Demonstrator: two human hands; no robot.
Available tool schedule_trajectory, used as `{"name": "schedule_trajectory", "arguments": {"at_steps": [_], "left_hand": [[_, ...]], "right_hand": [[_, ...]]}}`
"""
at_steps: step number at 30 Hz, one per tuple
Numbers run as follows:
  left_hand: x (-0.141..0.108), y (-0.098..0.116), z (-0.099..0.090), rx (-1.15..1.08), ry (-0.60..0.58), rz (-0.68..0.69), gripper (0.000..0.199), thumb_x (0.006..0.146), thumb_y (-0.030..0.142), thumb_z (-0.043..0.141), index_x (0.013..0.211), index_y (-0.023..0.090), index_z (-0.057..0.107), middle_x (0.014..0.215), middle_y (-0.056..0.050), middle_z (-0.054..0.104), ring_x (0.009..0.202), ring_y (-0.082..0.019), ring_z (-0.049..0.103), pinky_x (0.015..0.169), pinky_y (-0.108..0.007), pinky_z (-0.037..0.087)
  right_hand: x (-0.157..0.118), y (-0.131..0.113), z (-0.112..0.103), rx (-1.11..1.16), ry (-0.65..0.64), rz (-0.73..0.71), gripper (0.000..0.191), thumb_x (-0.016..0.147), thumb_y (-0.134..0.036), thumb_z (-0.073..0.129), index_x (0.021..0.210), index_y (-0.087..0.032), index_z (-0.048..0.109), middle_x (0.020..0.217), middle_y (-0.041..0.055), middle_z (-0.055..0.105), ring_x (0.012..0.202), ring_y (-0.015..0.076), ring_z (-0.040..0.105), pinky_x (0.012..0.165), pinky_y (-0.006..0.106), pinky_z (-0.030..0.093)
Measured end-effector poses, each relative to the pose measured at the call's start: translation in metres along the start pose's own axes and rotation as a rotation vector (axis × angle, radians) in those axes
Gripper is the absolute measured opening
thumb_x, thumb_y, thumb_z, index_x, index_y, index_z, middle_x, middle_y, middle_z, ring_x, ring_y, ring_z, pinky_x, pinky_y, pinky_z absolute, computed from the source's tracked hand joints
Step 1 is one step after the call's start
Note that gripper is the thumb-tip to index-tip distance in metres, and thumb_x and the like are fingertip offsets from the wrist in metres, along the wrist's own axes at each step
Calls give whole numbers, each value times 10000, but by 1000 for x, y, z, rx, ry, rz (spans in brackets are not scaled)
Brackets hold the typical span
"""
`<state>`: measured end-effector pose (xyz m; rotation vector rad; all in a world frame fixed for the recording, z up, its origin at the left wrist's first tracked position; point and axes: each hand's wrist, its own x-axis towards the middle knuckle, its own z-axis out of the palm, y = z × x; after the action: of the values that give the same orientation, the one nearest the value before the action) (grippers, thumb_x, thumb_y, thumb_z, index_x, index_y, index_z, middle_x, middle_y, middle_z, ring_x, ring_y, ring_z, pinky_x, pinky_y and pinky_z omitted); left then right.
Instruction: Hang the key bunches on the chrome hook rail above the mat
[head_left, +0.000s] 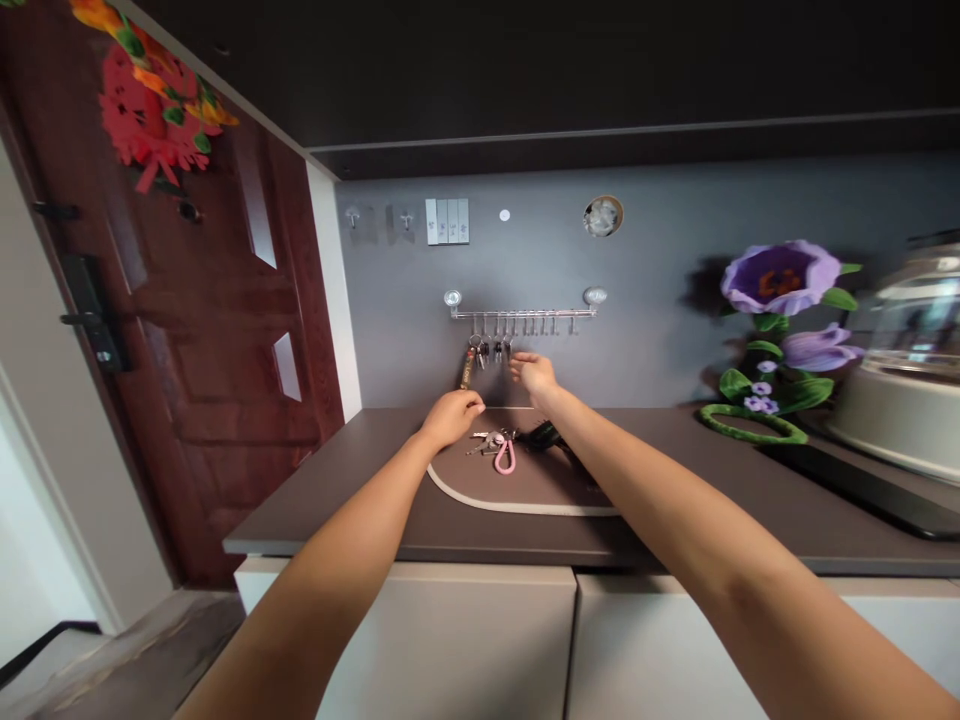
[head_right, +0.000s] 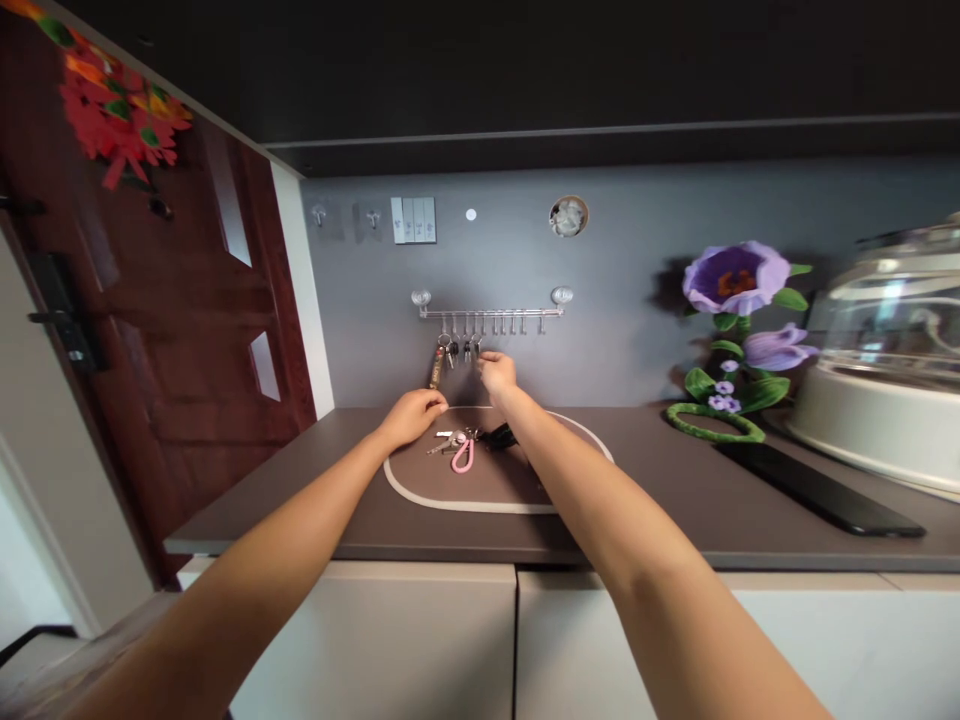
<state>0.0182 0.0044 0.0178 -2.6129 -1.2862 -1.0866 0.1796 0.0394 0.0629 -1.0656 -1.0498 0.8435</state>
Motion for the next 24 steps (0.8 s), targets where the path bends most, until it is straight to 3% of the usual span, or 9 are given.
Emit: {"name": "schedule_trajectory", "arguments": {"at_steps": [10,18,24], "left_hand": [[-3,-6,6,-239,-142,-106,226,718,266,524,866,135,636,799,-33,644,718,-126,556,700,-241,417],[-6,-13,9,-196,-312,-136,297,715,378,517,814,136,658,757,-30,646,659,-122,530,609,-221,379],[-7,-15,9,-190,-381,-184,275,696,363,547,787,129,658,658,-7,613,568,-97,479,541,-205,339]], "right_hand": [[-39,16,-21,-79,-257,-101,204,724,-86,488,912,-127,556,772,45,645,650,84,580,608,204,448],[-55,26,-35,-652,-358,-461,215,733,-104,527,920,-168,612,841,40,658,818,133,592,831,267,405],[-48,31,-37,-923,-439,-545,245,769,-121,480,969,-162,614,934,73,651,897,167,580,842,259,385]]}}
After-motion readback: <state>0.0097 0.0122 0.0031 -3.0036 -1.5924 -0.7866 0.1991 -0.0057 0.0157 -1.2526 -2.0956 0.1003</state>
